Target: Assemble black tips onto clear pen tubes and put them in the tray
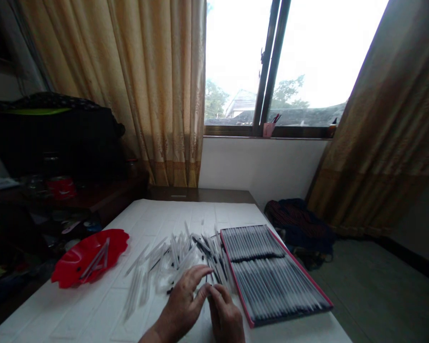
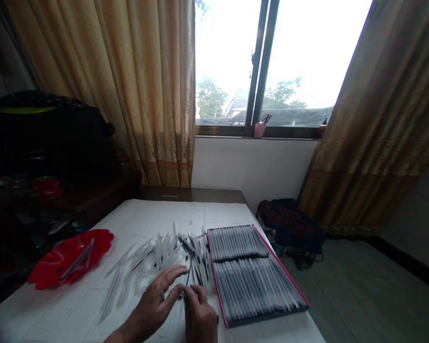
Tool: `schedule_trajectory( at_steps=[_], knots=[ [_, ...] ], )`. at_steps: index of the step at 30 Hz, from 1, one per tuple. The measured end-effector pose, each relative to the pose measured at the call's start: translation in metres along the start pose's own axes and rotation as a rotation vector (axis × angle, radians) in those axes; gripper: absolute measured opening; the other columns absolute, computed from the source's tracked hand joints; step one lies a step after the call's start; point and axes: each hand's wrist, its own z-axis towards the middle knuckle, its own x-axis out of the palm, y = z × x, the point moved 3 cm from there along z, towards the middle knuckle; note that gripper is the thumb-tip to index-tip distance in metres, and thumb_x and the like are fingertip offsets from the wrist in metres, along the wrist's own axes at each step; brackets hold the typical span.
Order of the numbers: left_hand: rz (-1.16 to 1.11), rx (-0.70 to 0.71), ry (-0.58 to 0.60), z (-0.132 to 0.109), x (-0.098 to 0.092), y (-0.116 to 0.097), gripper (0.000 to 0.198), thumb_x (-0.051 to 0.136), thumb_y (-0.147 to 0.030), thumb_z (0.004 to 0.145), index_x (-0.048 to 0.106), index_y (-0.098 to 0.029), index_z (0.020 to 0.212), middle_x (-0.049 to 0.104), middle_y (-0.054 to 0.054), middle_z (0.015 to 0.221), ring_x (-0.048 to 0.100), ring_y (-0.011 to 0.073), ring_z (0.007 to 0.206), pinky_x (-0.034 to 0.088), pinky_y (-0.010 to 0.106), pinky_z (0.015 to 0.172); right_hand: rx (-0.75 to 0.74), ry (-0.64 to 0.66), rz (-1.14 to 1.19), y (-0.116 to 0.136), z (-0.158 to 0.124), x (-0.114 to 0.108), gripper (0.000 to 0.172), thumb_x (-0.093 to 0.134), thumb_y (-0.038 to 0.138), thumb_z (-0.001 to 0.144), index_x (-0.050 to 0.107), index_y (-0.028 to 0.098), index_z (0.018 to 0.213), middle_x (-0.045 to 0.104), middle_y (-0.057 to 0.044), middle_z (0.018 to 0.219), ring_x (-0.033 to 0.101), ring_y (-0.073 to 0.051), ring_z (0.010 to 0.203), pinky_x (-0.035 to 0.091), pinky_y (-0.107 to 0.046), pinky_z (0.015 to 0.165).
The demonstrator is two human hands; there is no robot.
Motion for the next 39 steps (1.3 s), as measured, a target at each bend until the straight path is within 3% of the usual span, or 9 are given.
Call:
schedule_trajectory(
  at_steps=[4,7,10,16,20,25,31,36,39],
  knots=[
    [-0.448,-0.252,-0.223,0.013,-0.003,0.021,0.038,0.042,-0.041,0.084,0.059,-0.019,0.11,0.064,0.008,0.114,0.055,0.0215,0.111,0.042,0.036,0.096,0.172,-0.13,0.103,-0.006,0.002,-0.005,0.029,0.037,0.032,0.092,0.061,0.02,0.102,0.069,-0.009,0.086,0.068,-0.017,0.072,0.054,-0.022,0.061],
    [-0.373,-0.355,-0.28,0.012,-0.006,0.04,0.033,0.048,-0.04,0.079,0.063,-0.018,0.099,0.068,0.007,0.103,0.062,0.021,0.098,0.047,0.033,0.087,0.395,-0.182,0.16,-0.016,-0.004,-0.002,0.035,0.035,0.042,0.092,0.058,0.017,0.102,0.068,-0.006,0.074,0.062,-0.013,0.048,0.051,-0.021,0.05],
    [-0.005,-0.284,-0.107,0.003,0.003,0.051,0.021,0.053,-0.029,0.075,0.065,-0.023,0.091,0.069,0.003,0.093,0.063,0.0184,0.084,0.048,0.031,0.079,0.492,-0.166,0.205,-0.021,-0.01,0.004,0.04,0.035,0.048,0.09,0.056,0.016,0.102,0.067,-0.004,0.068,0.058,-0.012,0.042,0.05,-0.022,0.049],
    [0.474,-0.217,0.132,-0.007,0.031,0.05,0.023,0.052,-0.02,0.077,0.063,-0.025,0.097,0.065,0.002,0.097,0.056,0.0186,0.097,0.039,0.03,0.087,0.486,-0.161,0.247,-0.023,-0.011,0.005,0.04,0.036,0.048,0.09,0.057,0.016,0.102,0.065,-0.002,0.064,0.059,-0.012,0.044,0.049,-0.021,0.049],
    [0.599,-0.26,0.206,0.002,0.039,0.052,0.018,0.054,-0.02,0.076,0.063,-0.022,0.092,0.064,0.003,0.095,0.056,0.0197,0.095,0.039,0.029,0.083,0.398,-0.18,0.218,-0.023,-0.01,0.004,0.037,0.035,0.045,0.091,0.058,0.018,0.101,0.066,-0.005,0.072,0.06,-0.012,0.047,0.049,-0.02,0.048],
    [0.571,-0.268,0.194,0.007,0.034,0.051,0.017,0.054,-0.017,0.074,0.062,-0.023,0.087,0.066,0.002,0.091,0.058,0.0178,0.09,0.04,0.027,0.078,0.313,-0.199,0.154,-0.019,-0.006,0.0,0.032,0.038,0.039,0.092,0.059,0.02,0.104,0.068,-0.006,0.079,0.066,-0.015,0.062,0.053,-0.022,0.055],
    [0.202,-0.259,0.004,0.006,0.011,0.044,0.021,0.049,-0.032,0.081,0.067,-0.024,0.084,0.071,0.0,0.084,0.063,0.0168,0.082,0.043,0.026,0.074,0.122,-0.095,0.079,-0.003,0.006,-0.014,0.029,0.039,0.024,0.091,0.058,0.022,0.113,0.069,-0.007,0.097,0.065,-0.017,0.091,0.053,-0.024,0.076],
    [-0.354,-0.432,-0.149,-0.002,0.0,0.051,0.038,0.061,-0.046,0.067,0.069,-0.018,0.092,0.071,0.003,0.079,0.061,0.0159,0.07,0.048,0.025,0.06,0.068,-0.05,-0.018,0.003,0.01,-0.016,0.032,0.037,0.024,0.091,0.059,0.024,0.114,0.069,-0.007,0.094,0.067,-0.018,0.085,0.054,-0.024,0.071],
    [-0.533,-0.512,-0.151,-0.009,-0.001,0.051,0.054,0.068,-0.053,0.056,0.069,-0.016,0.095,0.071,0.006,0.078,0.057,0.0155,0.066,0.04,0.02,0.043,0.057,-0.043,-0.044,0.005,0.011,-0.015,0.032,0.037,0.023,0.091,0.061,0.024,0.112,0.07,-0.007,0.092,0.067,-0.017,0.081,0.055,-0.024,0.068]
  ],
)
